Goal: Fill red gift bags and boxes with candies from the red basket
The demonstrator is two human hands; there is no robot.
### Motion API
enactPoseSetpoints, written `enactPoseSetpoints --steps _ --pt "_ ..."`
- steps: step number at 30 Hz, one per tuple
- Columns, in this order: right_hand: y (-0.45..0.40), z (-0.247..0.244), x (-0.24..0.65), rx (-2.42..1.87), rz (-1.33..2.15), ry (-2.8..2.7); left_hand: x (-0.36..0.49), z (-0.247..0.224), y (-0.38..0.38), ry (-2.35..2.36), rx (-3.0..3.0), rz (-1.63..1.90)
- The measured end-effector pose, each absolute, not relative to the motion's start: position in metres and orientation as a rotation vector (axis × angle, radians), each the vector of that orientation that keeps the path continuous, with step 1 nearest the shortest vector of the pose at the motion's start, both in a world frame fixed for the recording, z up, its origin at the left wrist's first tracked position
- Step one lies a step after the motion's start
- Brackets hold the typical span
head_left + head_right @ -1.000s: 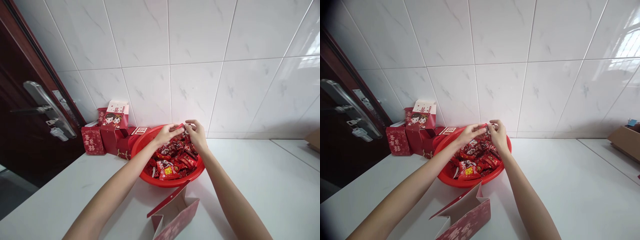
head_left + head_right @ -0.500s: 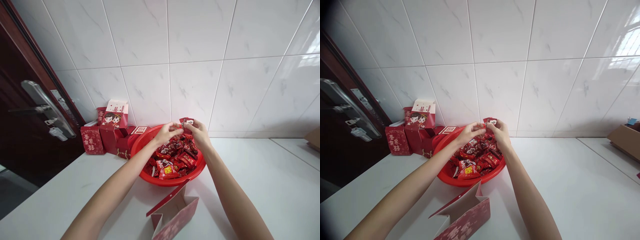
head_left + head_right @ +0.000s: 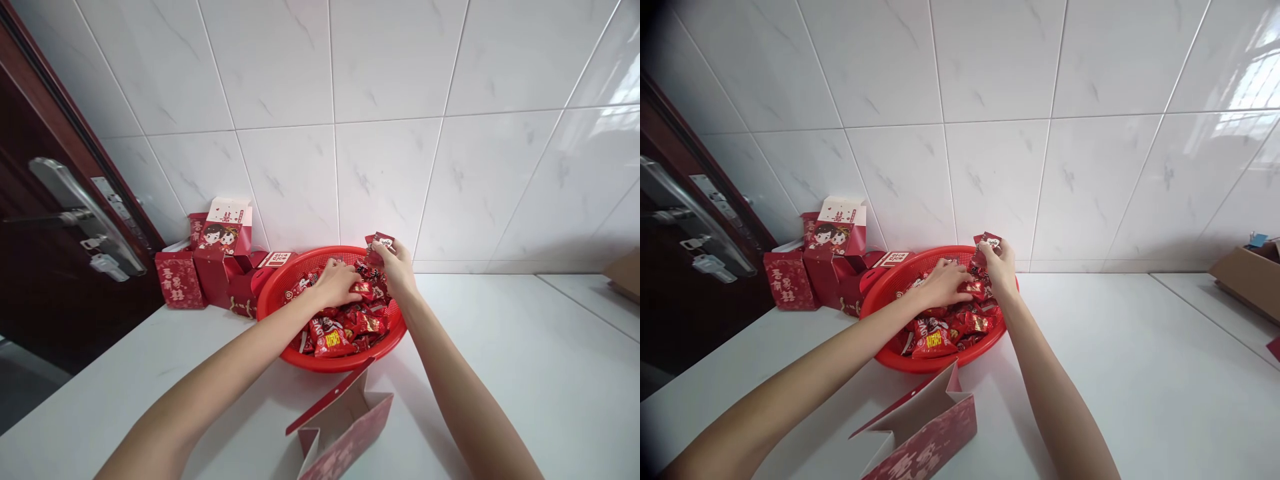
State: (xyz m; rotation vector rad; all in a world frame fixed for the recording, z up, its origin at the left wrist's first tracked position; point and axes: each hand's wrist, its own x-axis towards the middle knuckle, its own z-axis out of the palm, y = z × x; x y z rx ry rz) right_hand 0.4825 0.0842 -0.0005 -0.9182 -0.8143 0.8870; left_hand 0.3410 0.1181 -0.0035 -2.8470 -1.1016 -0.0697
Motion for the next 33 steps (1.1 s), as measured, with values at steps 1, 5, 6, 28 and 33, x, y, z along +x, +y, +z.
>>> enactPoseSetpoints --steps 1,5,6,28,33 --pt "0.084 -0.001 0.483 -0.921 0.889 -0.817 0.338 -0.002 0.12 -1.211 -2.749 -0.099" --pt "0.085 -0.001 0.483 -0.94 0.902 -0.821 0.33 0.003 0.124 -1.392 -2.512 -0.255" --pt "0.085 -0.002 0.483 -0.941 0.899 -0.825 0.33 0.004 0.122 -1.349 -2.562 -0.296" --pt "0.089 -0.005 0.482 -0.943 0.861 -0.819 0.332 -0.008 0.138 -1.377 -3.322 -0.7" --pt "0.087 -0.005 0.483 -0.949 0.868 -0.815 0.322 -0.007 0.155 -1.48 -3.181 -1.023"
